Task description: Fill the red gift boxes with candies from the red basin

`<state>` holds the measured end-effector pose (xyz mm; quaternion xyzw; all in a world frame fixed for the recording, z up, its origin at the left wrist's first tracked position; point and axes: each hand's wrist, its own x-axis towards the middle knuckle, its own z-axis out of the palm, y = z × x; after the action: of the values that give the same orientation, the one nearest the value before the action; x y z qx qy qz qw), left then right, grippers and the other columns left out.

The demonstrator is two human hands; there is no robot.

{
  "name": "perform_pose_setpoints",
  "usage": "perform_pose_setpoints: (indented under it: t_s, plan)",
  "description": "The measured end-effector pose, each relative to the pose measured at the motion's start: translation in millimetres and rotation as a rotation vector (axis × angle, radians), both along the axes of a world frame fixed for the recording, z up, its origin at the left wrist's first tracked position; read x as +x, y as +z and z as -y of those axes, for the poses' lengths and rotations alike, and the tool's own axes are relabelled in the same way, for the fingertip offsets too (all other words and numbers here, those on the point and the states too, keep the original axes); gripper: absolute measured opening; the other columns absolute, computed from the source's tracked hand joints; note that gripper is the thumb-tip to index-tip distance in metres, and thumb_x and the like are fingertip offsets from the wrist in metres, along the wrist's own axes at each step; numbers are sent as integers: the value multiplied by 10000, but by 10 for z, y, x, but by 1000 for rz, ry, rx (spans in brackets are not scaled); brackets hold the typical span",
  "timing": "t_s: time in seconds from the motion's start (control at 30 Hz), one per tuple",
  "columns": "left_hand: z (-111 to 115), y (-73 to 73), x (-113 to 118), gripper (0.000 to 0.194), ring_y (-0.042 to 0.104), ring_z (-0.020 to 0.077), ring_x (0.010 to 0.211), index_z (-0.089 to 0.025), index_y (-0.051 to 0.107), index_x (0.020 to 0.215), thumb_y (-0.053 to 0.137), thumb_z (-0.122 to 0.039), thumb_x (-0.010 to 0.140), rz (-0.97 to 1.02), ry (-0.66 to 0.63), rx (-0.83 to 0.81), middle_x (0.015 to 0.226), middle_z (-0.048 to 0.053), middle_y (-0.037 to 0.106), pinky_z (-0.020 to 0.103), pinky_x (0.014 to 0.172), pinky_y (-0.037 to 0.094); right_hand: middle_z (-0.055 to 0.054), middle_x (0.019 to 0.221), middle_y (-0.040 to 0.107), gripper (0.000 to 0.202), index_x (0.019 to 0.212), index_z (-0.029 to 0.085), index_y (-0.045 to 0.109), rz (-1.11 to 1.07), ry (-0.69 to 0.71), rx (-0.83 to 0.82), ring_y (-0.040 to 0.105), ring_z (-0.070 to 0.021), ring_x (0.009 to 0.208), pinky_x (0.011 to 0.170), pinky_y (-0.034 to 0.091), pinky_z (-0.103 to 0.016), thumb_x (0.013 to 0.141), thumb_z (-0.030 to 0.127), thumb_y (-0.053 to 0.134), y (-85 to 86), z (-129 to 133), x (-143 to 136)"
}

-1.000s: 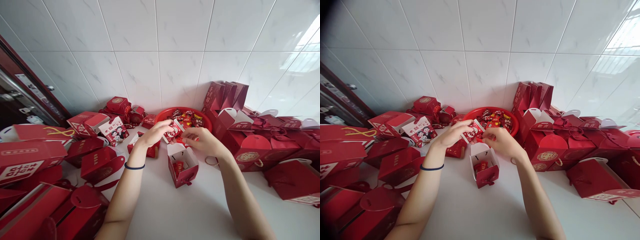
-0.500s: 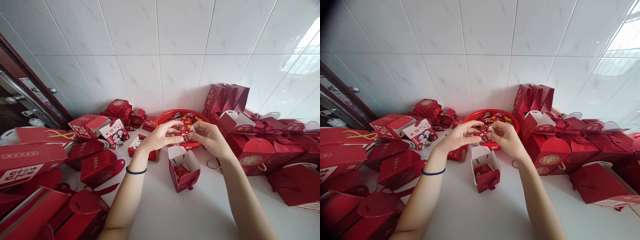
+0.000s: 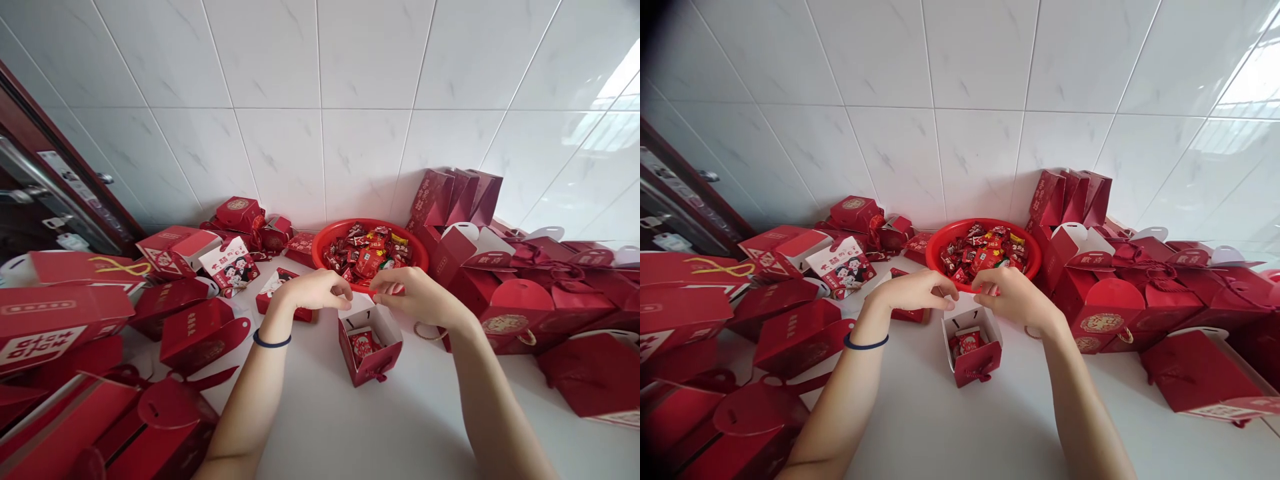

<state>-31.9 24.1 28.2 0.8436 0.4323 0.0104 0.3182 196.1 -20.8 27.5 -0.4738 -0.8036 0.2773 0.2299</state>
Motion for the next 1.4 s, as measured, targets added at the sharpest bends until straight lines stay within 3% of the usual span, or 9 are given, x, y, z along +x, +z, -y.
perform_pose_setpoints:
  t_s: [0.1, 0.27, 0.37, 0.57, 0.8, 0.9, 1.0, 1.23, 1.4]
  plan:
    - [1, -5, 42, 341, 635, 193, 735, -171, 766, 1007, 729, -346, 717, -58, -8, -32, 832, 33, 727, 261, 635, 414, -39, 845, 727, 119, 862, 227, 751, 70, 35, -32, 664, -199, 775, 707, 502, -306, 825, 297, 662, 14, 30, 57]
    - [45, 12, 71, 283, 573, 156, 596, -178, 783, 889, 778, -296, 632, -43, -62, -57, 687, -5, 680, 259, 579, 384, -56, 943, 702, 208, 941, 256, 775, 335, 60, -16, 636, -237, 864, 733, 469, -324, 743, 305, 734, -19, 59, 88]
    - [105, 55, 77, 195, 567, 149, 583, -187, 784, 784, 754, -347, 677, 16, -42, -57, 701, 8, 711, 264, 572, 373, -57, 973, 698, 324, 1007, 270, 756, 378, 25, -27, 640, -268, 921, 743, 483, -340, 687, 325, 766, -30, 78, 93]
    - [163, 95, 64, 247, 529, 141, 489, -175, 750, 671, 710, -411, 731, 18, 47, -35, 538, 3, 634, 267, 515, 342, -87, 961, 719, 420, 1026, 250, 756, 460, -84, -88, 667, -282, 833, 638, 493, -342, 635, 392, 815, -31, 102, 122]
    - [180, 39, 66, 400, 615, 205, 720, -211, 753, 888, 839, -448, 577, -93, -38, 45, 757, 14, 682, 259, 589, 391, -61, 899, 741, 562, 1084, 226, 765, 258, 103, -159, 683, -245, 771, 655, 524, -315, 586, 458, 880, 18, 74, 325]
    - [229, 61, 89, 403, 618, 220, 817, -233, 733, 915, 847, -412, 572, -97, -66, 84, 874, 16, 678, 258, 628, 405, -77, 965, 752, 655, 1189, 198, 730, 228, 69, -233, 705, -255, 808, 716, 549, -333, 598, 440, 877, -4, 104, 396]
    - [255, 83, 105, 408, 602, 216, 849, -240, 702, 919, 856, -396, 575, -97, -97, 95, 916, 8, 652, 251, 641, 403, -104, 1040, 752, 641, 1239, 170, 695, 186, -38, -243, 714, -269, 863, 785, 561, -370, 671, 434, 832, -152, 164, 394]
    - [265, 98, 157, 316, 612, 196, 858, -229, 715, 954, 809, -401, 706, -49, -227, 6, 958, 16, 672, 250, 667, 420, -107, 1252, 703, 527, 1241, 225, 655, -117, -227, 31, 685, -292, 1057, 879, 568, -423, 764, 419, 769, -746, 290, 246]
    - [254, 48, 218, 582, 656, 208, 926, -284, 698, 1251, 803, -509, 725, -22, -287, -54, 1034, 32, 706, 255, 749, 462, -83, 1291, 695, 604, 1393, 271, 543, -372, -211, 139, 664, -276, 1176, 1004, 540, -441, 836, 399, 737, -1009, 334, 230]
